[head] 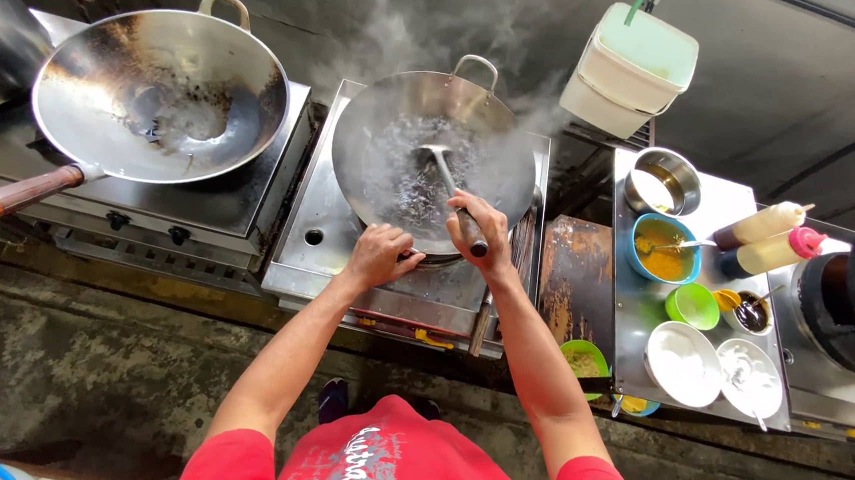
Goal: The person rinses sliced mushrooms in a green bowl under running water, then places them in a wok of boiling water and stirs with a ladle. The person also handles a bowl of sliced carrots and sets both bowls on a stainless steel counter.
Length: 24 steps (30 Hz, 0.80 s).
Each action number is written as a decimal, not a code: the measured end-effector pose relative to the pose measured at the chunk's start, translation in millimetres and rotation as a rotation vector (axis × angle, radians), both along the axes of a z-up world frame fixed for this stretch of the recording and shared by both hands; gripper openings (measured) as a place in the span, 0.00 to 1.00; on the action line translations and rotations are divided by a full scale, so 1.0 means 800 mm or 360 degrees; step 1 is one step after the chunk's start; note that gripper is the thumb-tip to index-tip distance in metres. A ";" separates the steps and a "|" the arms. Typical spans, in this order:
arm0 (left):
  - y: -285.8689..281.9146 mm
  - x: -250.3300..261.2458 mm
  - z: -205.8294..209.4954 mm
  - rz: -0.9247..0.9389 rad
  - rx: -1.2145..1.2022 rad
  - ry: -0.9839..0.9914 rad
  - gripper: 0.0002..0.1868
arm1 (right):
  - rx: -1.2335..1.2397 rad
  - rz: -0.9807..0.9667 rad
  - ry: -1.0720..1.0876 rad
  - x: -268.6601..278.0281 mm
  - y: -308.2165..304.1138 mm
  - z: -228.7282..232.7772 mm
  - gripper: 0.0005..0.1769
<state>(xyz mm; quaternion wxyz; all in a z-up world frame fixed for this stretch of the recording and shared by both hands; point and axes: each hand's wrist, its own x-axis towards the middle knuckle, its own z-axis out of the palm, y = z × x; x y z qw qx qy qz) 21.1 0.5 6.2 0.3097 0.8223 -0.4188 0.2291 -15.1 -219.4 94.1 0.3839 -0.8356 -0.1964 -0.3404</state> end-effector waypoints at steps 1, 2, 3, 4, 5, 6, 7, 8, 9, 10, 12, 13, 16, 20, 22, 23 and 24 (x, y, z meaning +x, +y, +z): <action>-0.001 0.000 0.000 0.0009 0.0009 0.0001 0.18 | 0.0019 0.0010 0.0062 -0.005 -0.001 0.006 0.15; -0.002 0.000 0.001 0.0019 0.0019 0.0001 0.18 | 0.0039 0.0020 0.0123 -0.011 -0.002 0.012 0.15; -0.002 0.000 0.001 0.0031 0.0027 0.0000 0.18 | 0.0008 -0.0008 0.0164 -0.016 -0.003 0.018 0.14; -0.002 0.000 0.001 0.0028 0.0014 -0.0009 0.18 | -0.0023 -0.0036 0.0204 -0.021 -0.003 0.024 0.14; -0.002 -0.001 0.001 0.0026 0.0001 -0.0020 0.17 | -0.0054 -0.0065 0.0243 -0.027 -0.004 0.029 0.13; -0.002 -0.001 0.002 0.0023 -0.0013 -0.0030 0.17 | -0.0033 -0.0063 0.0284 -0.032 -0.004 0.035 0.13; -0.002 -0.001 0.002 0.0023 0.0002 -0.0018 0.17 | -0.0013 -0.0063 0.0325 -0.037 -0.005 0.040 0.13; -0.002 0.000 0.002 0.0023 0.0016 -0.0006 0.18 | 0.0007 -0.0064 0.0366 -0.042 -0.006 0.044 0.13; -0.002 0.000 0.002 0.0020 0.0031 0.0004 0.18 | 0.0006 -0.0045 0.0376 -0.048 -0.006 0.049 0.13; -0.002 0.000 0.003 0.0020 0.0025 0.0004 0.18 | 0.0005 -0.0026 0.0385 -0.053 -0.006 0.054 0.13; -0.003 -0.002 0.003 0.0024 0.0012 0.0004 0.18 | 0.0011 0.0001 0.0446 -0.064 -0.007 0.065 0.13; -0.003 -0.002 0.004 0.0029 0.0015 0.0003 0.18 | 0.0018 0.0009 0.0498 -0.070 -0.007 0.071 0.13; -0.004 -0.003 0.004 0.0047 0.0015 -0.0005 0.17 | 0.0047 0.0077 0.0529 -0.085 -0.009 0.091 0.12; -0.004 -0.001 0.003 0.0057 0.0003 -0.0025 0.18 | 0.0047 0.0014 0.0524 -0.105 -0.013 0.119 0.09; -0.005 -0.003 0.001 0.0062 0.0007 -0.0016 0.18 | 0.0121 0.0027 0.0547 -0.121 -0.019 0.132 0.09; -0.004 -0.002 0.000 0.0069 0.0017 -0.0014 0.18 | 0.0159 0.0036 0.0556 -0.128 -0.022 0.138 0.09; -0.005 -0.002 0.000 0.0076 0.0027 -0.0011 0.18 | 0.0172 0.0065 0.0549 -0.135 -0.024 0.143 0.09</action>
